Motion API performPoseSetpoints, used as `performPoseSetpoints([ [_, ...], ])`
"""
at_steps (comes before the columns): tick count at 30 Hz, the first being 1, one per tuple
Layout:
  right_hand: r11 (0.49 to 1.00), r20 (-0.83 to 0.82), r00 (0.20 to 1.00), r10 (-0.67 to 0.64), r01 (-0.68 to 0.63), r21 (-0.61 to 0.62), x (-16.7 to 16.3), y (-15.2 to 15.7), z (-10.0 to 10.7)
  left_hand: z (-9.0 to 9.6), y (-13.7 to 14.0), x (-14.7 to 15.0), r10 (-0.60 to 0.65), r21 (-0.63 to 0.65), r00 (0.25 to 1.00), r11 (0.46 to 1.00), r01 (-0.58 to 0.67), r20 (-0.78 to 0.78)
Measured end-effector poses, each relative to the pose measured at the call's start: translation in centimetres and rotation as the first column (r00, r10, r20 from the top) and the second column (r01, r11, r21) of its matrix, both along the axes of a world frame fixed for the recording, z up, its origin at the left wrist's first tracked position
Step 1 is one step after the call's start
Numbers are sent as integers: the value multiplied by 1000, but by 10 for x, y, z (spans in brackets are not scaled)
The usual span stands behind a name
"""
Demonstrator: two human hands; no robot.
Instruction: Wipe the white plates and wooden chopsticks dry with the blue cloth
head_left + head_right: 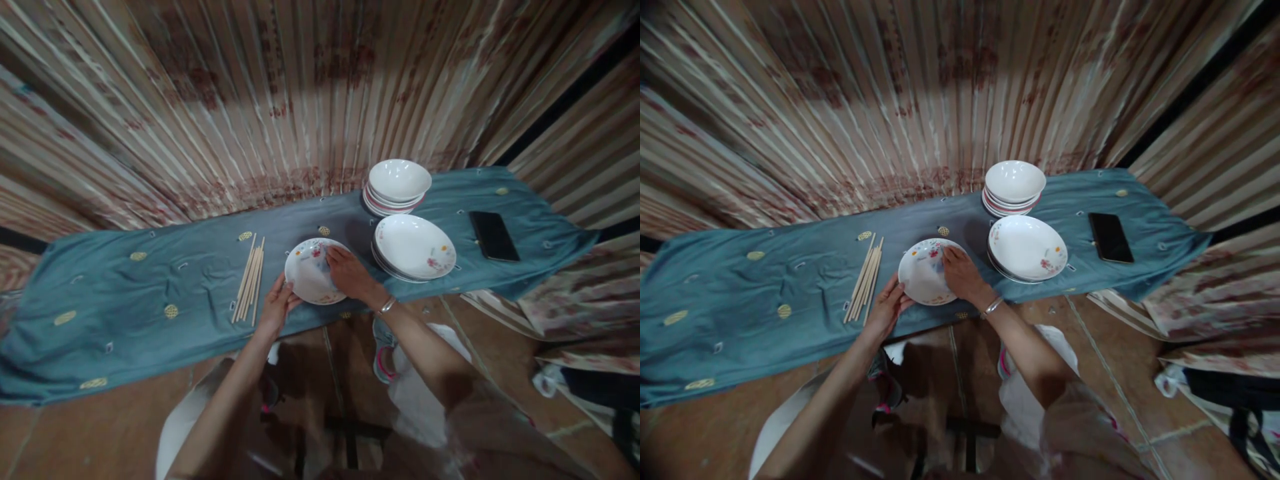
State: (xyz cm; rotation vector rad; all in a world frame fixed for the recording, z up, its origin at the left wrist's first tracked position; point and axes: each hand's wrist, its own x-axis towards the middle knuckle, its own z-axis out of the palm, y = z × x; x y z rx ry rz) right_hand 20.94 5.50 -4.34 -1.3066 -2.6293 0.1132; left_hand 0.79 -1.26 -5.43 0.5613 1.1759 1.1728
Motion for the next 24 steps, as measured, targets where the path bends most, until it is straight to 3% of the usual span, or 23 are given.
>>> performPoseSetpoints([
  [5,999,22,999,-33,34,-17,14,-22,9,-1,-2,-1,-28,-1,1000,1000,28,8],
  [10,997,-26,997,75,-76,-31,18,-34,7,-3,-5,1,-6,-29,1000,1000,5,-10],
  [16,998,-123,992,30,-37,-56,11,-30,2,-6,-6,4,43,-41,999,998,-43,-5],
  [24,1000,-11,1000,13,-13,-4,-17,-11,1,-8,-6,5,61,-49,998,997,-61,-16],
])
